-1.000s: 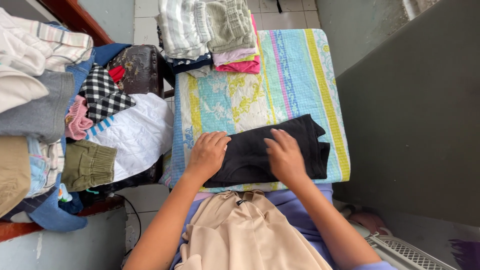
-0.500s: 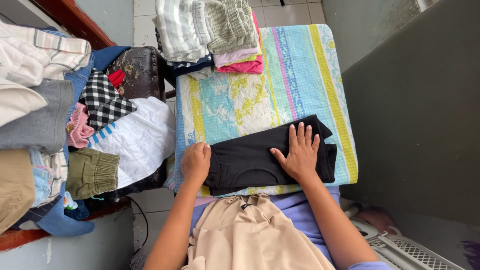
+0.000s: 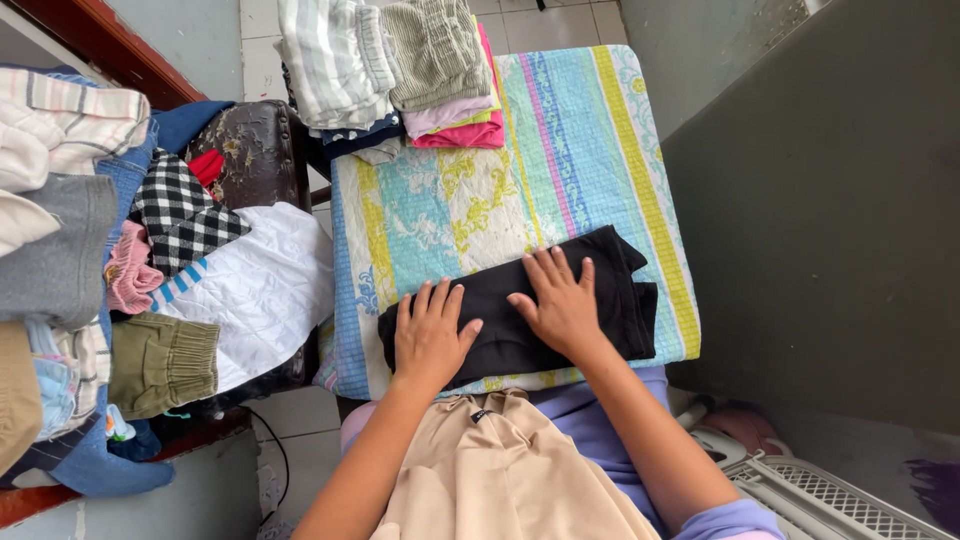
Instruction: The person is folding various items of laundry, including shirts and shorts, on a small table and stacking them neatly.
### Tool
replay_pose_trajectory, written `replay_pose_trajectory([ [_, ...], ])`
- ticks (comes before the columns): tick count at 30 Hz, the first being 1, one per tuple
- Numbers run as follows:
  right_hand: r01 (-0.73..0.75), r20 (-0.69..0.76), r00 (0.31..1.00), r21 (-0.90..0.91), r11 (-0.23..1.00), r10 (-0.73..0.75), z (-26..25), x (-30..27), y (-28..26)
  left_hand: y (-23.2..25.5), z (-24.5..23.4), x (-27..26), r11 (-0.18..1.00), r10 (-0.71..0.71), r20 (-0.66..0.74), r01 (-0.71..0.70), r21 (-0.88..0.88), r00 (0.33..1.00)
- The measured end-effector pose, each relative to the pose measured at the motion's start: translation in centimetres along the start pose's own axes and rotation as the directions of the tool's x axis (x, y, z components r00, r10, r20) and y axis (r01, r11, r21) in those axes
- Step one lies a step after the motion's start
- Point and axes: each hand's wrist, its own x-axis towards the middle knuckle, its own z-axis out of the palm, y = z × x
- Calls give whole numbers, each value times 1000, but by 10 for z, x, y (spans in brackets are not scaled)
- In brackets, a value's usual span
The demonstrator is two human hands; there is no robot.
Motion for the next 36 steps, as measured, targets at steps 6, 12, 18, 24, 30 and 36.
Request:
replay_pose_trajectory([
  [6,-128,-266,960,-120,985,92,5,7,83,-14,13,-15,998,-50,58,52,-44,997],
  [12,-146,-271,954,-42,988,129,13,21,92,-7,9,-11,996,-86,93,87,-9,992],
  [18,-167,-190,969,-22,986,160,3,17,86,-7,18,-11,994,-107,111,105,21,988],
  [24,-334,-641,749,-146,931,168,17,10,93,-18,4,-30,948,-297,-199,263,-179,934],
  [30,-387,-489,808,-19,922,329,31,9,95,-26,-24,-59,466,-599,457,751,-468,657],
  [36,-228,-533,829,-49,972,168,0,38,93,-25,-43,-62,-17,-524,641,746,-666,561],
])
